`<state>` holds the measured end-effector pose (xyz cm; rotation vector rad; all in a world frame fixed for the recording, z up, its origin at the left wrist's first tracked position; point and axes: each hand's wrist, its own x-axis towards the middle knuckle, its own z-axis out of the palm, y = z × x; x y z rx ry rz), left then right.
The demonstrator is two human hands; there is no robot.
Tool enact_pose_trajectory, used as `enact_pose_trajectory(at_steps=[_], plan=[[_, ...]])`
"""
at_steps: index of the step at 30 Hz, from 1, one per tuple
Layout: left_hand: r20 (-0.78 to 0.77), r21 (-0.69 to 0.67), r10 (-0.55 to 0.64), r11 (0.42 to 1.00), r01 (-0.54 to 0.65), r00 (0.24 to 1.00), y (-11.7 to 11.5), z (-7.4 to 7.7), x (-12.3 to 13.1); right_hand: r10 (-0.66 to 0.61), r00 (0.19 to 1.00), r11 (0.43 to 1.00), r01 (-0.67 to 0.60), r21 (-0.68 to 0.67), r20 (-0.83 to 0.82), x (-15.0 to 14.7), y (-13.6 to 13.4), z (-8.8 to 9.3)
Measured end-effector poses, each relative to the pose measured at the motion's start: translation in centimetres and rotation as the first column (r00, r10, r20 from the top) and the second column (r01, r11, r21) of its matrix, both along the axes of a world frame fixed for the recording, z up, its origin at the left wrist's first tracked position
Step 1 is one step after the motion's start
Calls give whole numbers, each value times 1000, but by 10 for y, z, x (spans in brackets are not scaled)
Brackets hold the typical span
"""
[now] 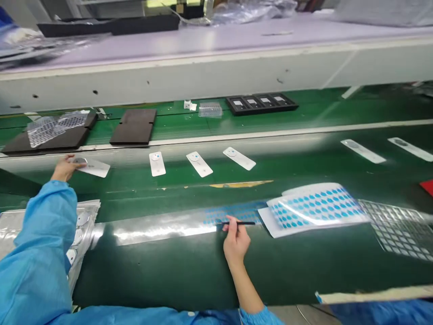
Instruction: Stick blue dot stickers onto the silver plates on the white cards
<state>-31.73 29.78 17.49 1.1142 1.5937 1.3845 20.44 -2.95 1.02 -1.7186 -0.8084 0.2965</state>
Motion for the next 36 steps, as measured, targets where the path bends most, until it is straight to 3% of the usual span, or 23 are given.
enact_pose_trajectory(at_steps=[4,6,8,9,10,11,14,18,21,25,31,33,36], plan=[[219,109,-13,994,-11,976,-6,16,41,252,960,967,-254,2,-121,9,5,-2],[315,195,-57,981,-6,947,-32,17,68,397,905,916,-400,8,-153,21,15,1],[423,238,-158,970,59,892,-73,11,98,518,837,851,-525,8,-176,35,27,4],[473,241,-221,964,116,853,-97,4,113,561,807,821,-570,7,-185,41,34,5],[574,242,-328,943,227,751,-123,-5,129,592,782,798,-603,5,-194,46,40,6],[614,225,-370,929,295,697,-149,-15,143,612,765,781,-624,2,-202,50,44,7],[681,46,-363,888,457,636,-215,-53,181,632,743,760,-650,-12,-220,50,47,7],[793,-200,-275,726,658,544,-265,-93,210,617,755,765,-642,-57,-223,37,31,6],[796,-280,-217,696,662,565,-278,-102,215,593,773,775,-624,-103,-227,29,18,6],[718,-380,-278,611,694,638,-283,-95,215,559,792,790,-599,-132,-246,15,11,6],[809,-326,-217,608,724,547,-290,-93,248,541,801,808,-579,-105,-257,-6,15,8],[806,-363,-201,575,733,557,-292,-98,258,577,777,785,-613,-89,-253,-3,20,10],[773,-392,-235,554,735,589,-292,-106,262,703,664,669,-739,-80,-257,9,30,13]])
